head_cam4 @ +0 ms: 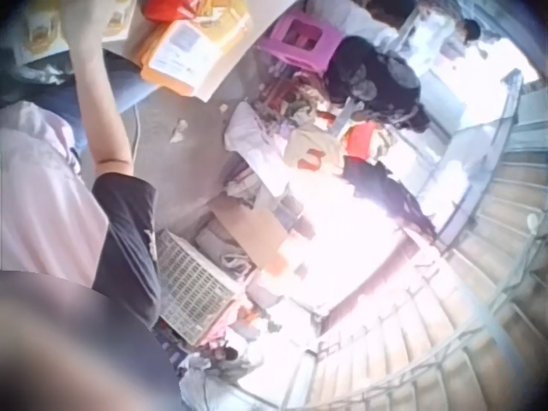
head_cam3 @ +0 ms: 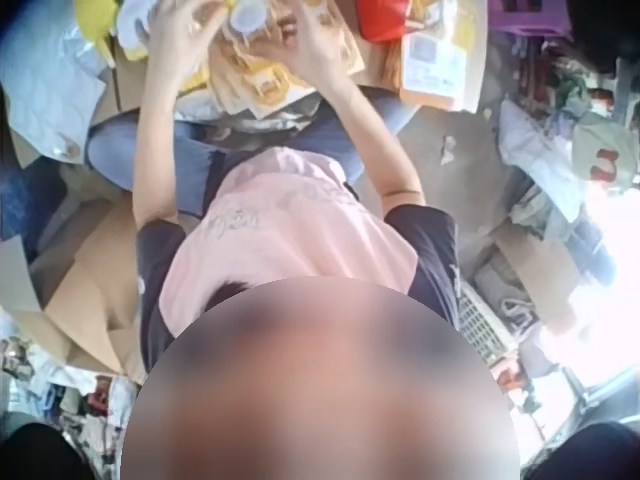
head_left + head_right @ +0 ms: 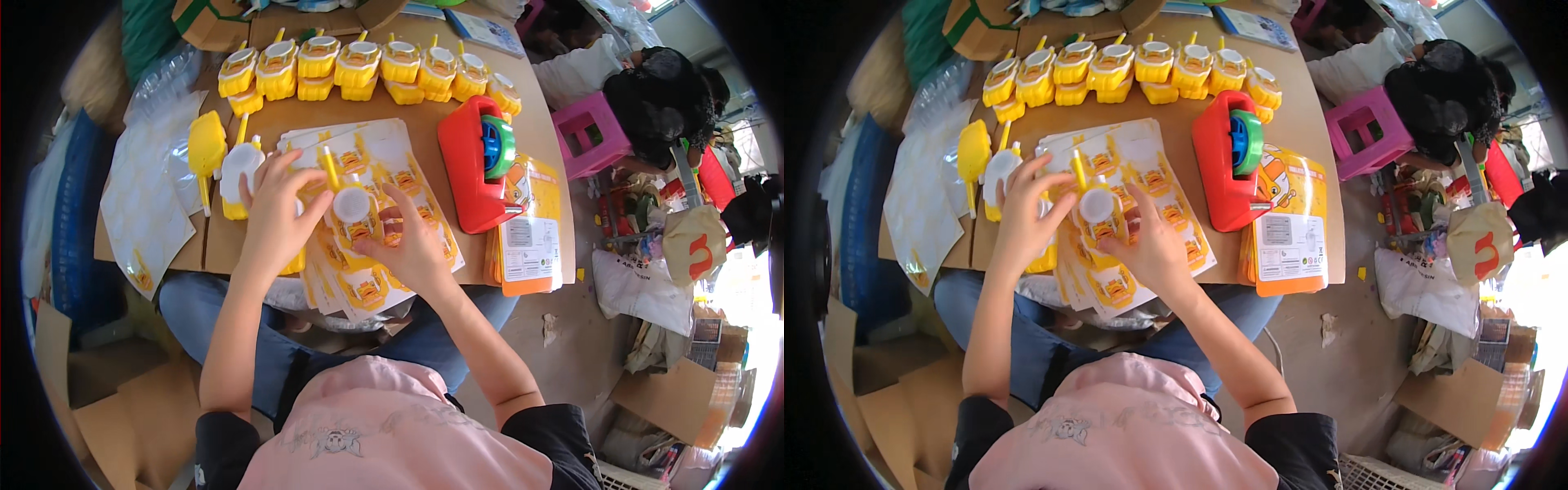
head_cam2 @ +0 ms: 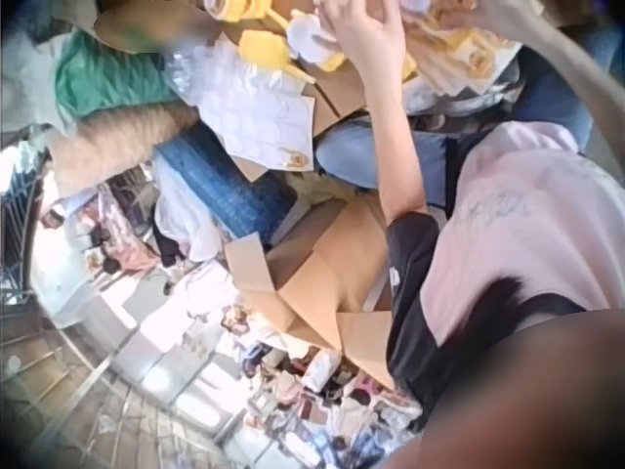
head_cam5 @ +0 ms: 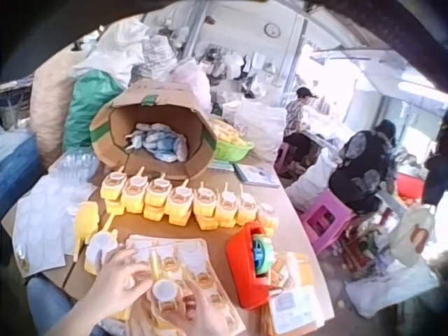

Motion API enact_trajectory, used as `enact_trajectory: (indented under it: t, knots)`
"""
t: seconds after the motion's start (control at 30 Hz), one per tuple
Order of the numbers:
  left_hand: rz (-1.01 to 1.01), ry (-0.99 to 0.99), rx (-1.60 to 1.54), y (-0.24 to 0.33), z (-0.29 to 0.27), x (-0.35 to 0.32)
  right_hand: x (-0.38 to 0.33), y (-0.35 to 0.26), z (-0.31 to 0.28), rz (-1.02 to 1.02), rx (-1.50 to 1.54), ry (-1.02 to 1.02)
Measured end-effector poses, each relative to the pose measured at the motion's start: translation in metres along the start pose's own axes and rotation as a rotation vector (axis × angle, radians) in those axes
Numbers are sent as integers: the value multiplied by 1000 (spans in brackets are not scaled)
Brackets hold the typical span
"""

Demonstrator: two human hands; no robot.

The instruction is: Apply decorative stickers to toy walkie-talkies.

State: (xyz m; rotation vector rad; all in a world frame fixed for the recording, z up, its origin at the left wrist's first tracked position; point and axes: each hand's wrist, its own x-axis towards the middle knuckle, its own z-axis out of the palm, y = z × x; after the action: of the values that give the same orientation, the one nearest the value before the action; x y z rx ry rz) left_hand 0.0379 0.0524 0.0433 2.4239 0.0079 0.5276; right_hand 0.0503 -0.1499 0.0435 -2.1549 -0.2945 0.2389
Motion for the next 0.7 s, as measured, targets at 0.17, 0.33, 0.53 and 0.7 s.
enact_trajectory:
  t: [0.17, 0.33, 0.53, 0.7]
  knots:
    - [73, 147, -88, 2, -32, -24, -1, -1, -37, -6, 305, 67]
    - [-72, 218, 25, -25, -62, -79, 51, 7, -166, -322, 502, 474]
    - [-300, 77, -29, -13, -45, -99, 173, 153, -282, 61, 514, 687]
    - [-210, -28, 116, 3, -33, -90, 239, 207, -243, 276, 331, 732]
